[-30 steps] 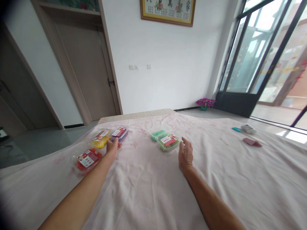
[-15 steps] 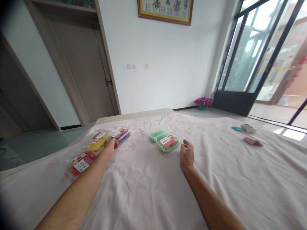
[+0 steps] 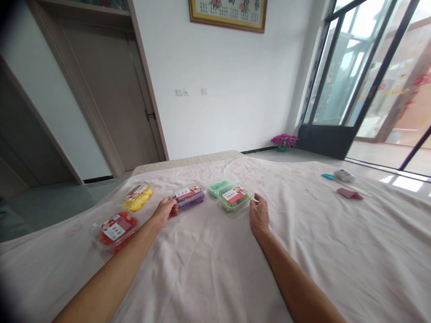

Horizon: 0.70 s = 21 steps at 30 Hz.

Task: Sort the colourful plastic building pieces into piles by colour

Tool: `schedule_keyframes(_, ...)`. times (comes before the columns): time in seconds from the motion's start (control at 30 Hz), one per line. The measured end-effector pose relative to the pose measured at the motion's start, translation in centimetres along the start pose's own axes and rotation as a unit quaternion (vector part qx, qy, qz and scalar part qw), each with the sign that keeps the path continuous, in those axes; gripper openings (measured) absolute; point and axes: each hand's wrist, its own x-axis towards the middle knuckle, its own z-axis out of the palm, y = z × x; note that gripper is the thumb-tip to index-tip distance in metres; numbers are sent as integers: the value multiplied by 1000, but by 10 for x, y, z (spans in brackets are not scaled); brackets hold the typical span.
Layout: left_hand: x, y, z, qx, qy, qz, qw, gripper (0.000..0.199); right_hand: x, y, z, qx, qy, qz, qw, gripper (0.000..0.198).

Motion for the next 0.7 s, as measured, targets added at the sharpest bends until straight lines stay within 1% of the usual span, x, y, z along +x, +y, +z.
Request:
schedule_keyframes(0.1,1,-6,15,1,-17,-7,1000,20,0,-2,-1,-5,-6,9,1000,54)
schedule_keyframes(0.2,0,-7,19,6,-22,-4,1000,26,-1,-5,-4,-3,-17,13,1000,56)
schedule_keyframes(0.3,-7,1,6,32,-26,-1,999,41,-1,-6,-4,-1,-23,16,1000,58)
schedule_keyframes(0.37,-13,12,-13,72,-31,12,997,51,0,-5,-4,-4,-21,17,1000,58)
schedule_keyframes(0.4,-17,20,-26,100,-36,26,994,53,1,-4,-3,-6,-20,18,1000,58)
schedule_keyframes(0.43,-20,28,-40,167,-52,64,983,51,1,-2,-3,-7,-20,19,1000,58)
schedule_keyframes(0.47,-23,36,-56,227,-55,116,965,46,2,-1,-2,-7,-19,20,1000,58)
schedule_keyframes(0.5,-25,44,-73,278,-42,170,944,42,2,0,-2,-6,-19,21,1000,58)
schedule_keyframes(0.53,-26,51,-92,330,3,228,916,37,2,0,-1,-5,-19,21,1000,58)
schedule_keyframes(0.57,-26,56,-111,391,52,265,880,35,2,0,-1,-3,-18,20,1000,58)
schedule_keyframes(0.6,-25,60,-131,448,93,280,844,34,2,-1,-1,-2,-17,19,1000,58)
schedule_keyframes(0.63,-22,62,-151,497,133,278,811,35,2,-2,-1,-2,-16,19,1000,59)
schedule_keyframes(0.67,-18,61,-171,539,160,258,786,37,2,-3,-2,-2,-16,19,1000,59)
schedule_keyframes(0.7,-13,59,-188,567,172,221,775,39,1,-4,-2,-2,-16,20,1000,60)
